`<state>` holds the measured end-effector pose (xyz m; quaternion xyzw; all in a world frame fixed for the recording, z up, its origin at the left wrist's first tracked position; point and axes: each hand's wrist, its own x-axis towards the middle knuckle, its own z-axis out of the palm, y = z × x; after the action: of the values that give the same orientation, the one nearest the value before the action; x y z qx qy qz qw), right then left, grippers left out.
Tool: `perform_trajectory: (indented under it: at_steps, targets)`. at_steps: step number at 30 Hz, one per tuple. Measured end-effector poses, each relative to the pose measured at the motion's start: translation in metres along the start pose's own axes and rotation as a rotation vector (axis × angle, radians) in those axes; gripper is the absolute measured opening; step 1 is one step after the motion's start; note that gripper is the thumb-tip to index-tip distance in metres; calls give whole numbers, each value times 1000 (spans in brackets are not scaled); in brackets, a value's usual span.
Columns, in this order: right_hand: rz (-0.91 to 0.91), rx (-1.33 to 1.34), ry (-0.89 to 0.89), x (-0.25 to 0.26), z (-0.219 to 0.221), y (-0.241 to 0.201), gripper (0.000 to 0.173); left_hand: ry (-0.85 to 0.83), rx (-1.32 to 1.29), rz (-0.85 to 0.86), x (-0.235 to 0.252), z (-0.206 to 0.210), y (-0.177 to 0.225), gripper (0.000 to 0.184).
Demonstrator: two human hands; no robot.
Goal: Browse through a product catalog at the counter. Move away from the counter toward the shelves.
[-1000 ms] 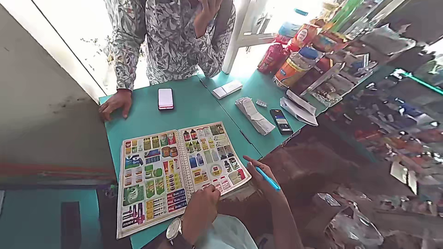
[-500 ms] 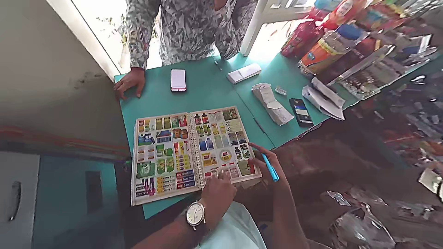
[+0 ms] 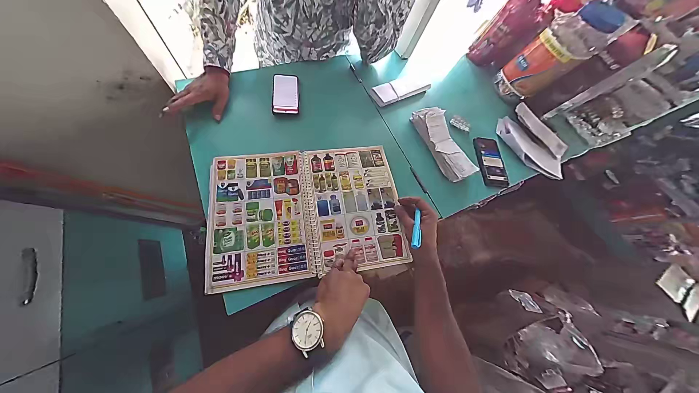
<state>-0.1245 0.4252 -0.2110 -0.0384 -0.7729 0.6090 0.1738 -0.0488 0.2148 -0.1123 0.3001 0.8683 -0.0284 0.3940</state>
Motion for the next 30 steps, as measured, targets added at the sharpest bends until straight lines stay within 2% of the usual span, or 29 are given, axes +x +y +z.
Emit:
perform_trajectory:
  at_steps: [7, 10, 13, 15, 16, 18, 30]
  targets:
    - [-19, -37, 3, -1, -2, 2, 16, -91, -21, 26, 2, -11, 6, 34]
    - [-34, -44, 13, -1, -1, 3, 16, -104, -75, -45, 2, -8, 9, 39]
    - [-37, -53, 23, -3, -1, 4, 17, -11, -64, -64, -2, 2, 8, 43]
    - [-45, -42, 23, -2, -1, 5, 18, 123, -11, -13, -2, 15, 6, 48]
    - [-54, -39, 18, -2, -2, 5, 18, 167, 25, 23, 0, 22, 5, 59]
    - [-66, -40, 7, -1, -2, 6, 18, 196, 57, 49, 3, 26, 7, 69]
    - [-90, -48, 18, -2, -1, 9, 17, 149, 117, 45, 3, 16, 12, 59]
